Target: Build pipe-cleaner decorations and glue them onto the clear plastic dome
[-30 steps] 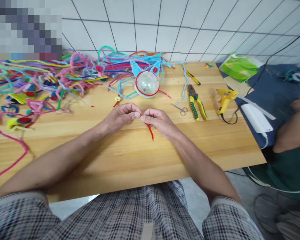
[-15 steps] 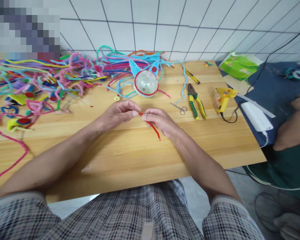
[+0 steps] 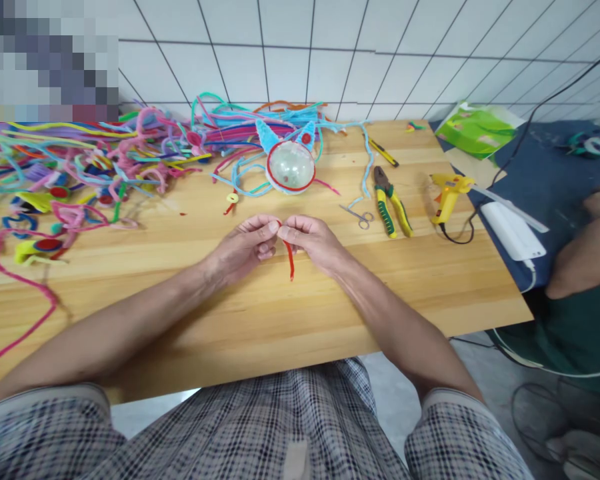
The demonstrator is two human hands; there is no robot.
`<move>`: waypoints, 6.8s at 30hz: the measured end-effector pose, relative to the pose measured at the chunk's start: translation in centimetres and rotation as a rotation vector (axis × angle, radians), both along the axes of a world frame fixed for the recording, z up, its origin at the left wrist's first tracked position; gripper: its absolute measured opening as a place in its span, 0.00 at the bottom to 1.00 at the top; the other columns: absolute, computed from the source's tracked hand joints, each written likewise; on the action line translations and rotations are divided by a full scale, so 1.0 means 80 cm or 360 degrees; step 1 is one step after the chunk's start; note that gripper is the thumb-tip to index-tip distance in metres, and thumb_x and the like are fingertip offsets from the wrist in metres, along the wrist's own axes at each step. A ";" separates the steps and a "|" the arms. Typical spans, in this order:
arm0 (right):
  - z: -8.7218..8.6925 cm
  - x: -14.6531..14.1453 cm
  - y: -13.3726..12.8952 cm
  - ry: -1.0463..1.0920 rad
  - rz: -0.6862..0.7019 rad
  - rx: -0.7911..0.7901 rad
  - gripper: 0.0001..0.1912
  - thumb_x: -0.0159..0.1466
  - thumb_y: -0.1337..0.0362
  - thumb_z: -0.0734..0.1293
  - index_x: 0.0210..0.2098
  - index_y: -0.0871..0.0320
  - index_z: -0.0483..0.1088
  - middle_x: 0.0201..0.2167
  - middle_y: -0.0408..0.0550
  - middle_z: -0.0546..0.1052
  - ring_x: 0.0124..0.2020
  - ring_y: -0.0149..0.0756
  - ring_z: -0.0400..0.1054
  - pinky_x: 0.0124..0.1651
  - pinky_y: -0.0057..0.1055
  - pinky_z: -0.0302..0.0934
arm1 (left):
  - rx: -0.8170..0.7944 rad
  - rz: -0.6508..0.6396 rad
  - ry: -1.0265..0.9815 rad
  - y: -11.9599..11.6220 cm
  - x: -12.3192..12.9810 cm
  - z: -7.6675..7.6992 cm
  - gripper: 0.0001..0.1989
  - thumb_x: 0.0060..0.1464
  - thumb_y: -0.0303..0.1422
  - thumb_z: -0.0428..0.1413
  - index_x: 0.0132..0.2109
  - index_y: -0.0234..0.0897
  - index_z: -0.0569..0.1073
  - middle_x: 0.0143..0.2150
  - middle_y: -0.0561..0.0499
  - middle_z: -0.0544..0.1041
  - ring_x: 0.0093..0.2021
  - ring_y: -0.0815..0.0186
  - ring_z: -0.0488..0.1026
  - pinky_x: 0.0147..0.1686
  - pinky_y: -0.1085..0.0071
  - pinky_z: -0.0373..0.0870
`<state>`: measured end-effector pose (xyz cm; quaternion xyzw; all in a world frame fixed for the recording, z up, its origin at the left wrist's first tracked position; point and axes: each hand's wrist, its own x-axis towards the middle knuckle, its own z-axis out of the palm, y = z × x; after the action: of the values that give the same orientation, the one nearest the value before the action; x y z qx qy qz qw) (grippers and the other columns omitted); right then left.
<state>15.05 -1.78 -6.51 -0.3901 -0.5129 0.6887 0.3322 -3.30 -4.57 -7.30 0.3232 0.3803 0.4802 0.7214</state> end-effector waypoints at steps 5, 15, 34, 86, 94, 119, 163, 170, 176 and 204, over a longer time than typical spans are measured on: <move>0.003 0.007 0.004 -0.0101 0.0034 -0.0074 0.25 0.52 0.45 0.84 0.29 0.55 0.74 0.25 0.39 0.70 0.28 0.31 0.60 0.34 0.31 0.52 | 0.0395 -0.0192 0.0361 0.024 -0.031 0.007 0.26 0.51 0.53 0.78 0.43 0.36 0.86 0.23 0.58 0.69 0.23 0.73 0.61 0.25 0.74 0.56; 0.002 0.008 0.001 -0.0177 0.0150 0.0017 0.21 0.57 0.48 0.80 0.28 0.55 0.71 0.24 0.38 0.68 0.27 0.29 0.56 0.33 0.32 0.48 | 0.0664 -0.0322 0.0684 0.027 -0.038 0.004 0.21 0.54 0.49 0.75 0.38 0.35 0.83 0.29 0.54 0.77 0.28 0.71 0.68 0.32 0.73 0.64; -0.002 0.006 0.003 -0.0041 0.0071 -0.0055 0.15 0.54 0.54 0.80 0.27 0.55 0.74 0.23 0.38 0.70 0.27 0.30 0.60 0.34 0.31 0.51 | 0.0791 -0.0287 0.0706 0.032 -0.043 0.004 0.22 0.56 0.50 0.75 0.41 0.35 0.84 0.34 0.51 0.82 0.33 0.69 0.72 0.37 0.72 0.68; -0.013 -0.005 -0.002 0.0102 0.0014 -0.0057 0.29 0.52 0.41 0.86 0.30 0.55 0.74 0.27 0.39 0.73 0.27 0.28 0.61 0.32 0.30 0.56 | -0.0187 0.0050 -0.0132 -0.012 0.010 0.013 0.18 0.53 0.38 0.77 0.35 0.36 0.76 0.24 0.60 0.65 0.22 0.74 0.59 0.23 0.77 0.55; -0.003 0.004 0.005 0.0048 -0.0016 -0.0209 0.18 0.50 0.55 0.84 0.27 0.56 0.76 0.24 0.37 0.71 0.27 0.27 0.62 0.33 0.27 0.56 | 0.0266 -0.0182 0.0313 0.020 -0.024 0.012 0.20 0.50 0.42 0.79 0.39 0.34 0.82 0.25 0.57 0.73 0.23 0.74 0.62 0.24 0.76 0.56; -0.003 0.006 0.005 -0.0024 0.0075 -0.0196 0.23 0.50 0.50 0.86 0.28 0.56 0.75 0.25 0.38 0.71 0.27 0.27 0.61 0.32 0.27 0.55 | 0.0369 -0.0286 0.0458 0.019 -0.029 0.014 0.19 0.49 0.42 0.79 0.37 0.34 0.81 0.24 0.57 0.71 0.24 0.74 0.61 0.24 0.75 0.55; -0.009 0.009 0.003 -0.0156 0.0148 0.0351 0.20 0.63 0.49 0.79 0.29 0.55 0.71 0.26 0.37 0.70 0.29 0.29 0.61 0.37 0.31 0.57 | 0.0685 -0.0311 0.0730 0.023 -0.038 0.009 0.18 0.59 0.46 0.71 0.40 0.35 0.80 0.28 0.57 0.72 0.30 0.70 0.64 0.34 0.71 0.62; -0.014 0.006 0.002 -0.0140 0.0031 0.0254 0.22 0.61 0.45 0.81 0.35 0.54 0.74 0.31 0.41 0.77 0.32 0.33 0.69 0.40 0.33 0.68 | 0.0593 -0.0056 0.0664 0.016 -0.024 0.000 0.14 0.59 0.41 0.71 0.38 0.36 0.78 0.27 0.57 0.71 0.27 0.71 0.62 0.29 0.72 0.59; -0.022 -0.006 -0.003 -0.0131 -0.0087 0.0342 0.30 0.57 0.36 0.82 0.34 0.53 0.73 0.27 0.40 0.75 0.29 0.32 0.66 0.35 0.31 0.67 | 0.0117 0.0165 0.0196 0.000 0.006 -0.006 0.19 0.59 0.42 0.74 0.34 0.36 0.75 0.21 0.59 0.67 0.21 0.74 0.60 0.23 0.76 0.55; -0.015 0.004 0.003 -0.0115 -0.0115 0.0223 0.25 0.55 0.42 0.84 0.31 0.54 0.76 0.27 0.40 0.75 0.29 0.32 0.65 0.37 0.33 0.66 | 0.0553 -0.0029 0.0641 0.015 -0.024 0.004 0.19 0.51 0.47 0.77 0.35 0.37 0.82 0.27 0.55 0.73 0.26 0.71 0.61 0.28 0.72 0.55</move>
<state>15.34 -1.55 -7.70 -0.4087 -0.5571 0.6243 0.3646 -5.23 -3.41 -7.01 0.5347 0.4252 0.4576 0.5691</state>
